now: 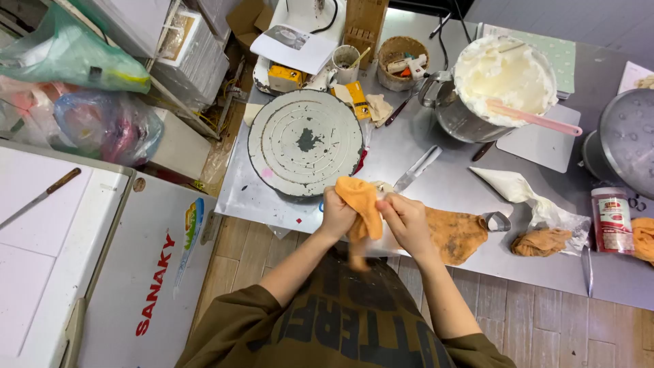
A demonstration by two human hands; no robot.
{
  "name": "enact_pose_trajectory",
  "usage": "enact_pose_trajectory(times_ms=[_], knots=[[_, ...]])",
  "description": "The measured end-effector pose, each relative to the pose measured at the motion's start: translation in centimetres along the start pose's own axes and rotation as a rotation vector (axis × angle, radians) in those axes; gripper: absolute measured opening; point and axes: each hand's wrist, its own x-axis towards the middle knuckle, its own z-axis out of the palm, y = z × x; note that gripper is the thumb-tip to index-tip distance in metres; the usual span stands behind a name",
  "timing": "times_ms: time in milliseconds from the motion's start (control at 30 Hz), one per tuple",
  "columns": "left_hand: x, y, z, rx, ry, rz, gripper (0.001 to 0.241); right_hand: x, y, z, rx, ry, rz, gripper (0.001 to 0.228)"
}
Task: The person wipes down several square cloths, a metal palette knife, and a cake scraper with an orange cloth. They then move a piping bag into a freezer, retrieve some plastic wrap and other items from a shelf, and finally place a plastic container into a large green plastic bag.
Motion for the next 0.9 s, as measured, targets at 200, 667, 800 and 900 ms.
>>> enact_pose_trajectory(times_ms=[200, 667, 800, 900], knots=[[1.0, 3.0, 1.7, -0.396, 0.183, -0.191, 0.016, 1.6, -1.7, 1.6, -0.026, 0.3, 0.066, 0.038], [-0.6, 3.9, 0.5, 0.008, -0.358, -0.291, 0.015, 6.3, 2.0, -5.1, 0.438, 0.637, 0.004, 0.051], [3.8, 7.1, -2.9, -0.8, -0.546, -0.5, 0.031, 4.9, 1.3, -5.3, 0.245, 0.336, -0.03, 0.048], [4.3, 6.8, -1.0, -0.506, -0.454, -0.395, 0.026, 3.0, 0.5, -1.0, 0.176, 0.281, -0.036, 0.043]])
